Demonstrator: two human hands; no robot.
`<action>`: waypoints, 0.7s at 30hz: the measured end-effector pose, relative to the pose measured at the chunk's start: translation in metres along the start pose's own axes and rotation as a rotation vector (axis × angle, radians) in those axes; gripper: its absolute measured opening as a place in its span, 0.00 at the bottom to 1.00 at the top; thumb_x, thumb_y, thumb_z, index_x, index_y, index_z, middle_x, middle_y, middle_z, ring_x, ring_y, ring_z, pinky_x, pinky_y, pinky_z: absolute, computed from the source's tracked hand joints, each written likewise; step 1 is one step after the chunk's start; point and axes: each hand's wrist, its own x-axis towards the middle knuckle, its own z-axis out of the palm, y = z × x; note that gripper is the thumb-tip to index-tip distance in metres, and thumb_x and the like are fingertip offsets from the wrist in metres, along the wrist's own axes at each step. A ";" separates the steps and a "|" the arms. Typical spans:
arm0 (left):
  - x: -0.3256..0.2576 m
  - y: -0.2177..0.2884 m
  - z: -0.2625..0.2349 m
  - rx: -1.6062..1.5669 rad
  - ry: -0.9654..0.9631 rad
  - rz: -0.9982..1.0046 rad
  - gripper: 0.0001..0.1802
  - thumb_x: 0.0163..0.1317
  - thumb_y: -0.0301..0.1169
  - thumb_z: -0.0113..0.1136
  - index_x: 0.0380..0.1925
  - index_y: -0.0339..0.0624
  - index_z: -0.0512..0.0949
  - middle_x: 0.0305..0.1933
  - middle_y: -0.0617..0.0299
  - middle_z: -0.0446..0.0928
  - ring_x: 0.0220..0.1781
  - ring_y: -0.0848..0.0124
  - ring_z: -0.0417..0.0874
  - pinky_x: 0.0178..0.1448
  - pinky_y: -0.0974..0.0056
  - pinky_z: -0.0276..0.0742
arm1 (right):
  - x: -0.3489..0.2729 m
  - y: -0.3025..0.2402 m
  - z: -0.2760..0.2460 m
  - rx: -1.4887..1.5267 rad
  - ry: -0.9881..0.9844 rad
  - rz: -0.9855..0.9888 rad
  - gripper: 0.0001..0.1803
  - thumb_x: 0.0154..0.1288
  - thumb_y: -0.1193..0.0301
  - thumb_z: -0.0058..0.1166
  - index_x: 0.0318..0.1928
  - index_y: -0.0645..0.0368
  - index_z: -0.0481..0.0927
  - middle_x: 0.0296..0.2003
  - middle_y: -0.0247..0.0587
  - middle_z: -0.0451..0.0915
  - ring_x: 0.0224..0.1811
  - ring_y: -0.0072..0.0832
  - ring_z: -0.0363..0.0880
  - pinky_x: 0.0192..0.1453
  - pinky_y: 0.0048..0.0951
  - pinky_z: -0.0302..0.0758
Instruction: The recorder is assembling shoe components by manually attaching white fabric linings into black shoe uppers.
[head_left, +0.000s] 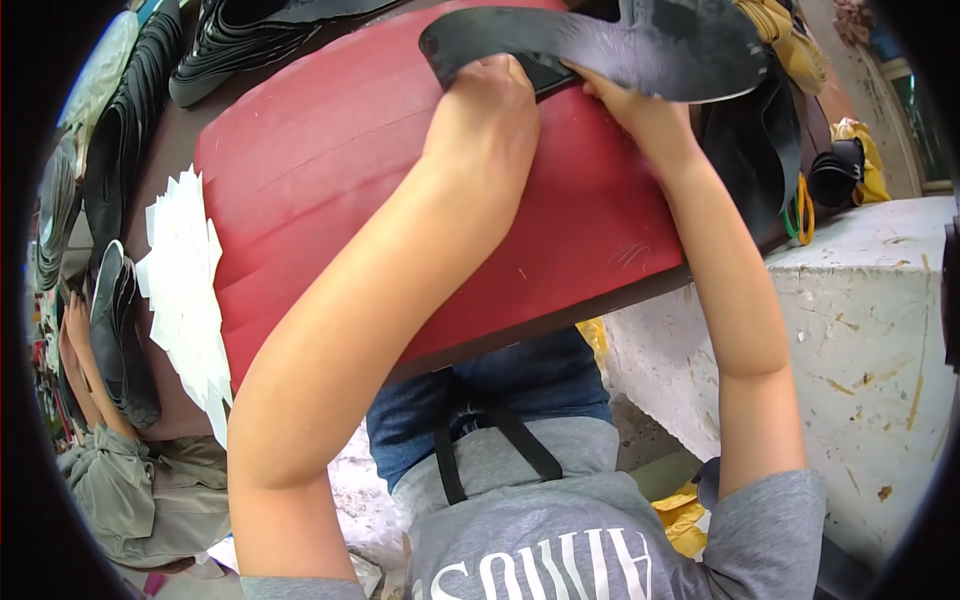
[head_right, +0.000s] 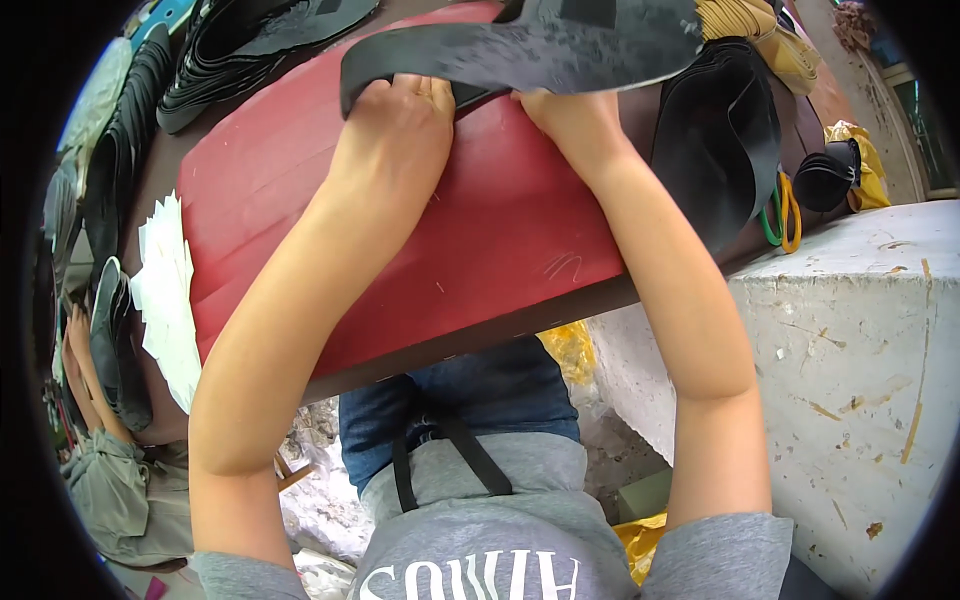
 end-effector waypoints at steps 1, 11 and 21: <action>-0.001 0.000 0.000 0.038 0.022 0.012 0.13 0.59 0.34 0.54 0.40 0.44 0.84 0.40 0.58 0.79 0.42 0.65 0.74 0.48 0.59 0.69 | -0.002 0.006 0.008 -0.155 0.107 -0.160 0.11 0.55 0.68 0.64 0.39 0.57 0.85 0.34 0.38 0.85 0.34 0.33 0.81 0.37 0.30 0.78; -0.010 -0.031 0.002 -0.277 0.257 -0.145 0.05 0.56 0.30 0.58 0.24 0.48 0.82 0.24 0.63 0.81 0.27 0.67 0.78 0.34 0.65 0.72 | 0.030 -0.092 -0.069 0.335 -0.470 0.497 0.16 0.57 0.60 0.62 0.28 0.63 0.84 0.20 0.37 0.82 0.17 0.32 0.75 0.28 0.28 0.74; -0.260 -0.174 0.047 -0.312 0.040 0.218 0.09 0.60 0.31 0.52 0.34 0.38 0.77 0.34 0.60 0.81 0.43 0.65 0.80 0.61 0.63 0.69 | -0.009 -0.224 -0.061 0.351 -0.391 -0.888 0.15 0.53 0.70 0.63 0.42 0.60 0.81 0.42 0.41 0.81 0.42 0.34 0.77 0.46 0.31 0.76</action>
